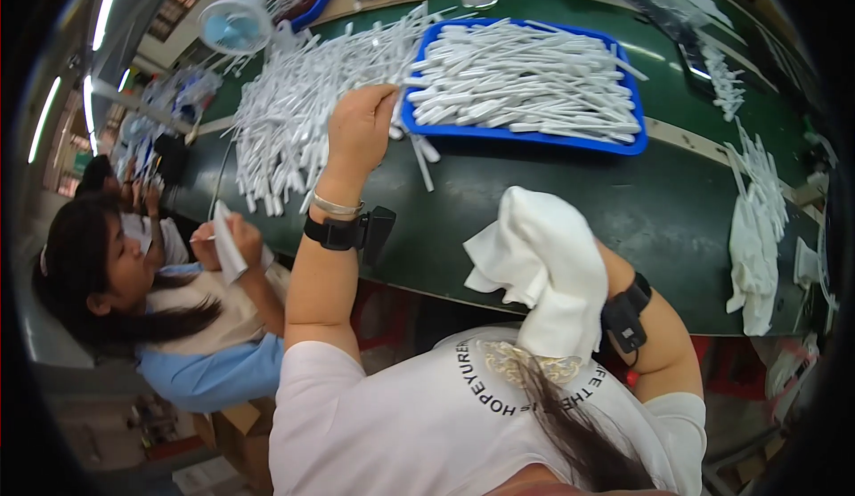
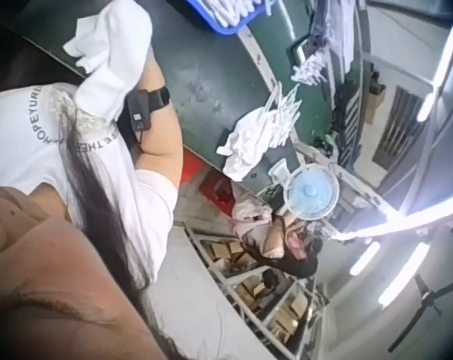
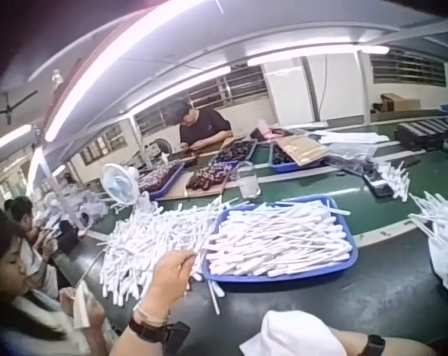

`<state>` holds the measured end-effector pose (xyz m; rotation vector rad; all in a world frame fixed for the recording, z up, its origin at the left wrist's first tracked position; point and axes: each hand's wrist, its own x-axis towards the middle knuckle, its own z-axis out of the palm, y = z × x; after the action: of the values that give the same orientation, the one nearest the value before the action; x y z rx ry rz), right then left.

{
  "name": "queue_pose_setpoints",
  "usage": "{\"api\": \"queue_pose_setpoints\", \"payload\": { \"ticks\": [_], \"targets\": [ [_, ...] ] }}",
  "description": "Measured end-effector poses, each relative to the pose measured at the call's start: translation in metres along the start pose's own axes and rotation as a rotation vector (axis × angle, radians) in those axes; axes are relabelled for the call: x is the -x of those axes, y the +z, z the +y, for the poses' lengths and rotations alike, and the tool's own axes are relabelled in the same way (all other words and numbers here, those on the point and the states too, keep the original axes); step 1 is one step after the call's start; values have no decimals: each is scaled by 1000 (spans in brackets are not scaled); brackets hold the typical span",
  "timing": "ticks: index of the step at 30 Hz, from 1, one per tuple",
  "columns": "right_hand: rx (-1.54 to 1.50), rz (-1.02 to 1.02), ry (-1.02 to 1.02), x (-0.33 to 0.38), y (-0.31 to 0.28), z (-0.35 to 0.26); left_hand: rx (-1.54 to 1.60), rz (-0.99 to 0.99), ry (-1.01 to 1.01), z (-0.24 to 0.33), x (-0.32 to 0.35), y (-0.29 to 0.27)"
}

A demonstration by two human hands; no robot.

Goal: The person picks up a white plastic part from a pile, wipes it with a cloth, and places it into a blue tray. This process is repeated for several more white plastic parts.

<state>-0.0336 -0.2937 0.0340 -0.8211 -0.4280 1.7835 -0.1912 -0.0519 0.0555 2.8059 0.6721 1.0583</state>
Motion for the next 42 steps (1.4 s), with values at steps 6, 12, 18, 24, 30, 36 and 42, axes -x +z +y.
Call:
{"api": "queue_pose_setpoints", "payload": {
  "ticks": [6, 12, 18, 24, 30, 36, 42],
  "targets": [
    [104, 13, -17, -11, -5, 9, -163, -382, -444, -33, 67, -6],
    [79, 117, -45, -14, -2, 16, -310, -379, -609, -35, 59, 10],
    [92, 150, -14, -9, 4, 10, -484, -520, -718, -43, 37, 19],
    [92, 58, -57, -9, 0, 13, -251, -517, -740, -91, 55, 19],
    [35, 80, -58, -5, -2, 8, 1294, -270, -1228, -32, 104, -18],
    [7, 52, -455, -22, -9, 15, 1676, -249, -1210, 68, 138, -20],
    [191, 3, -556, -28, -8, 12, 1543, -507, -995, 105, 110, -6]
  ]
}}
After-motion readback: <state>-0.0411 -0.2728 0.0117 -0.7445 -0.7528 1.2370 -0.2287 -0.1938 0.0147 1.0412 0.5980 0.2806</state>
